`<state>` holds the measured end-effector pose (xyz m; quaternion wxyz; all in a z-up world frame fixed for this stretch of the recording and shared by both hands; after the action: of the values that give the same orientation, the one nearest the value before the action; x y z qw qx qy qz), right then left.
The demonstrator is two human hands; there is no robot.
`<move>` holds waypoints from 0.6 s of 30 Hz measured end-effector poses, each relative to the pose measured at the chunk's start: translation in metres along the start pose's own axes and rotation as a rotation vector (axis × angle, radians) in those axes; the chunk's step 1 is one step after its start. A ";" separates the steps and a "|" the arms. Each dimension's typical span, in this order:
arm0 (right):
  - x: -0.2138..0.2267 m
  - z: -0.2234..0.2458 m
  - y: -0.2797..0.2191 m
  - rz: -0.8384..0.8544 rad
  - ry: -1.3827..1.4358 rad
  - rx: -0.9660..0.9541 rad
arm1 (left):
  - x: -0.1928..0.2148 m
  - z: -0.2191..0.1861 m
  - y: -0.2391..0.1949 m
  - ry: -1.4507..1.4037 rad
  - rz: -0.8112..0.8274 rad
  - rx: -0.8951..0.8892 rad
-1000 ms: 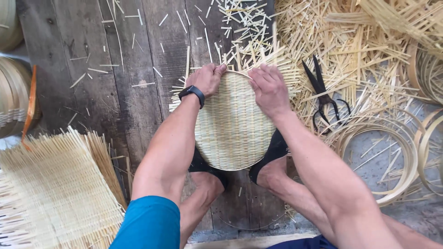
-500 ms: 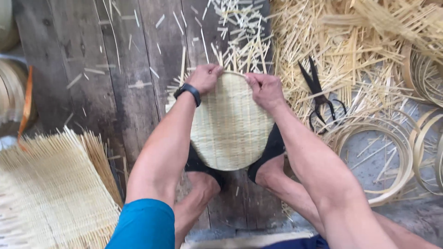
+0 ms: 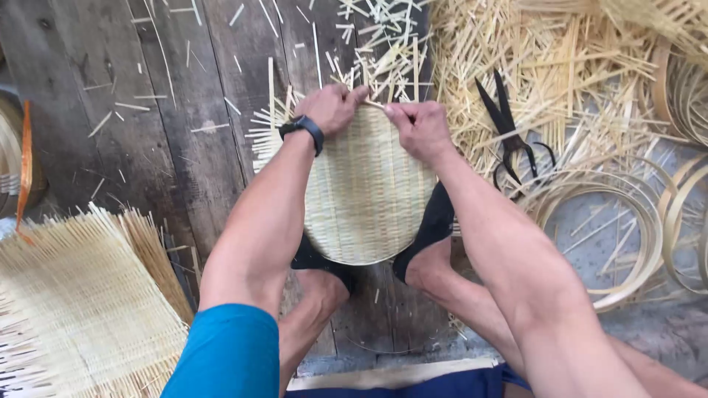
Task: Weaving bamboo strips into a mat and fitting it into circular wooden frames for steamer or basket construction.
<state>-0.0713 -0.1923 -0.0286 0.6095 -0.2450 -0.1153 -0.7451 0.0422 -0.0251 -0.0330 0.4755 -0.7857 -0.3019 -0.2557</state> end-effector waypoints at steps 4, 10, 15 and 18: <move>0.018 0.017 -0.015 -0.209 -0.369 0.044 | 0.008 -0.001 0.011 -0.036 0.020 0.039; -0.014 0.007 -0.036 -0.141 -0.619 -0.287 | 0.004 0.000 0.005 -0.070 0.064 0.075; -0.006 0.007 -0.025 0.005 -0.457 -0.601 | 0.003 0.000 0.005 -0.066 0.074 0.128; -0.013 -0.018 -0.023 0.006 -0.473 -0.581 | 0.000 0.004 0.008 -0.024 0.047 0.106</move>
<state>-0.0958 -0.1844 -0.0478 0.4733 -0.5735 -0.0361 -0.6677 0.0485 -0.0248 -0.0392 0.5188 -0.7692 -0.3023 -0.2186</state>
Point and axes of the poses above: each hand's wrist, its own y-axis towards the middle knuckle, its own x-axis out of the back of the hand, z = x × y, the point moved 6 cm from there along y, towards the middle knuckle, and after that the axes turned 2 degrees about x, right-handed, at the moved point
